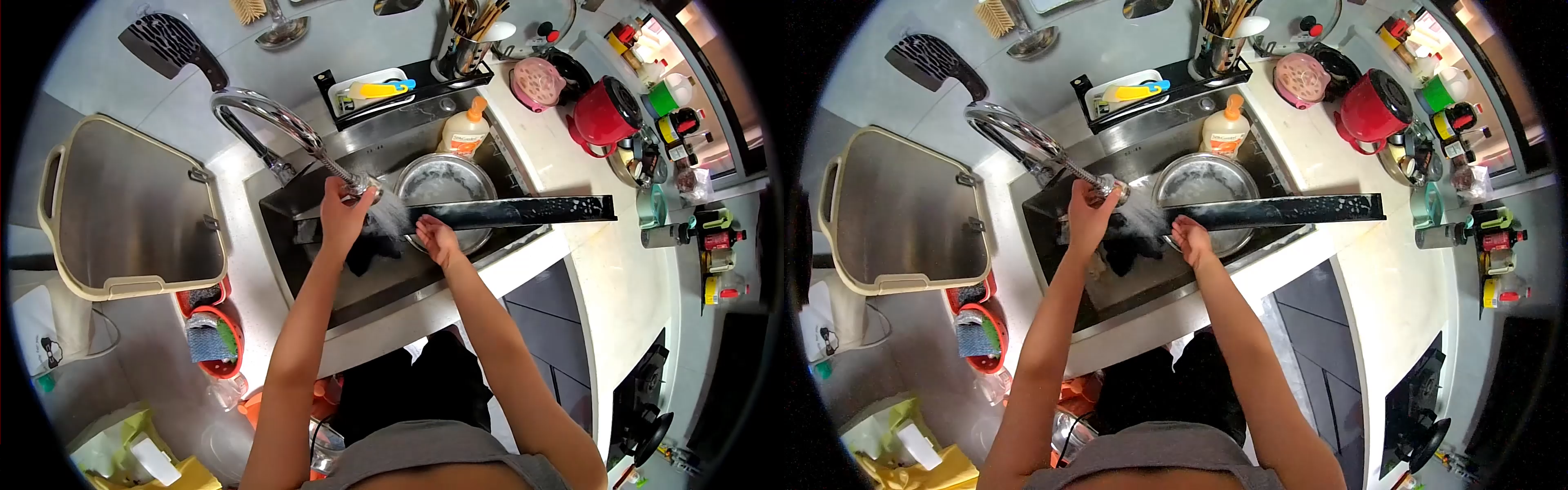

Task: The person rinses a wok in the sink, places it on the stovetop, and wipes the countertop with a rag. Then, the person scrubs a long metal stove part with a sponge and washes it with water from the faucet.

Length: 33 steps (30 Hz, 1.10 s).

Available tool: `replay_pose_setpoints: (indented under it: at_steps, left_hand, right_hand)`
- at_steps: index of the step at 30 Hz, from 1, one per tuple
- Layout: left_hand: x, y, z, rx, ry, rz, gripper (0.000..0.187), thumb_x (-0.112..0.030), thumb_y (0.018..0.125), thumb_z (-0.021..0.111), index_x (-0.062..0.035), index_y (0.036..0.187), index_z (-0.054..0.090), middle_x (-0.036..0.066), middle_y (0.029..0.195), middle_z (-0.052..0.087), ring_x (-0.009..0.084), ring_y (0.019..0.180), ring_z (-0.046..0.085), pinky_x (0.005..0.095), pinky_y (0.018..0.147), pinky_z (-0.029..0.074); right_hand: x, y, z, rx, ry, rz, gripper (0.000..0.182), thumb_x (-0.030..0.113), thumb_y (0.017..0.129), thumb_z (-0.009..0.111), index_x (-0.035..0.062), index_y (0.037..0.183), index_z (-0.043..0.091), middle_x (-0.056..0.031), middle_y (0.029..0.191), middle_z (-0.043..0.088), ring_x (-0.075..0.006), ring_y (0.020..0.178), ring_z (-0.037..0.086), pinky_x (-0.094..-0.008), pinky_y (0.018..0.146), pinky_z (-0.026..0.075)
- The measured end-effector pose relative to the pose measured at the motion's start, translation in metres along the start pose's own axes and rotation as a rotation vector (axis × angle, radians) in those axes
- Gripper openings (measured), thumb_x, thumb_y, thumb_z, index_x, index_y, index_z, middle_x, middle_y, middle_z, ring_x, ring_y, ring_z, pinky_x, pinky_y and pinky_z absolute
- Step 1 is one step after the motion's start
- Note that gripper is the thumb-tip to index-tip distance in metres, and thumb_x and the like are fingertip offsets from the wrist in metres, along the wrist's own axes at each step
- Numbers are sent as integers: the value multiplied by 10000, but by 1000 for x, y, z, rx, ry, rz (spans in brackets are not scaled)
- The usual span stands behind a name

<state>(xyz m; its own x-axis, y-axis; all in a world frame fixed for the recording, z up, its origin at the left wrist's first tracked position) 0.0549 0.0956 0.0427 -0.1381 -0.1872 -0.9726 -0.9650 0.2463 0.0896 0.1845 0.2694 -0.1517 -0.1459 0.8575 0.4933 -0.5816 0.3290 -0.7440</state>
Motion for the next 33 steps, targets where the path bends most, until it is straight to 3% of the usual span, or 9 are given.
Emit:
replay_pose_setpoints:
  at_steps: [5,9,15,20,24,28,31,32,33]
  left_hand:
    - [-12,1,24,-52,-162,-24,339,-133,736,718,-15,921,460,77,858,619,118,743,596,254,644,486]
    - [-3,3,23,-61,-130,35,354,-186,729,725,-23,904,464,67,819,610,155,718,600,288,647,480]
    - [2,7,-11,-94,371,160,385,-243,701,733,-19,884,479,104,778,593,232,702,605,329,641,469]
    - [1,3,6,73,-8,34,384,-181,711,736,-15,929,466,100,844,621,169,745,617,295,649,496]
    - [2,2,15,108,-253,-4,404,-170,705,743,-18,951,460,107,874,626,149,755,614,276,648,493]
    - [4,2,-10,108,288,70,409,-170,732,723,-27,1006,456,97,895,600,187,789,592,308,695,475]
    - [-4,3,-29,6,599,246,452,-243,697,740,-42,993,463,108,841,582,256,746,582,343,668,467]
    - [-3,4,-34,7,591,264,464,-264,688,743,-46,987,463,110,828,575,275,737,575,355,657,464]
    - [-4,5,-37,7,584,285,476,-284,679,746,-49,982,464,113,815,568,294,727,568,366,647,461]
  right_hand:
    - [5,1,8,-62,82,33,293,23,875,398,11,1146,511,-116,1059,571,-240,964,565,-357,865,455]
    - [1,13,8,-58,65,17,256,57,885,420,8,1114,522,-102,1035,579,-222,934,567,-341,821,470]
    - [-8,22,10,4,-333,-92,282,11,852,424,-8,1101,556,-82,1019,593,-181,918,564,-284,805,461]
    - [-36,46,8,156,-522,-273,338,-37,802,395,31,1066,594,-47,954,612,-133,841,567,-240,746,462]
    - [-27,29,26,36,-223,-38,368,-32,827,403,9,1181,497,-82,1071,576,-220,931,575,-320,800,497]
    - [-24,34,28,55,-118,-25,229,-24,834,451,1,1018,584,-95,972,607,-190,869,591,-290,754,502]
    - [-14,26,19,41,-404,-346,217,-35,823,450,5,966,608,-91,894,623,-186,800,603,-274,704,504]
    - [-8,24,14,60,-502,-472,163,66,848,453,-3,861,600,-101,740,617,-157,545,577,-270,477,484]
    - [-1,21,4,29,-591,-439,164,81,851,457,-2,853,599,-102,715,611,-160,518,568,-276,460,482]
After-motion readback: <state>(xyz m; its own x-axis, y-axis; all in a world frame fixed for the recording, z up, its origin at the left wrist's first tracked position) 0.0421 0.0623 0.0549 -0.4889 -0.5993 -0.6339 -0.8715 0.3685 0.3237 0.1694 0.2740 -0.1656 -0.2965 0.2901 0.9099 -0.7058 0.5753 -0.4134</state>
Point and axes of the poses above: each hand's wrist, its own y-axis towards the middle knuckle, its own z-axis out of the palm, x = y × z, the point moved 5 cm from there along y, towards the middle knuckle
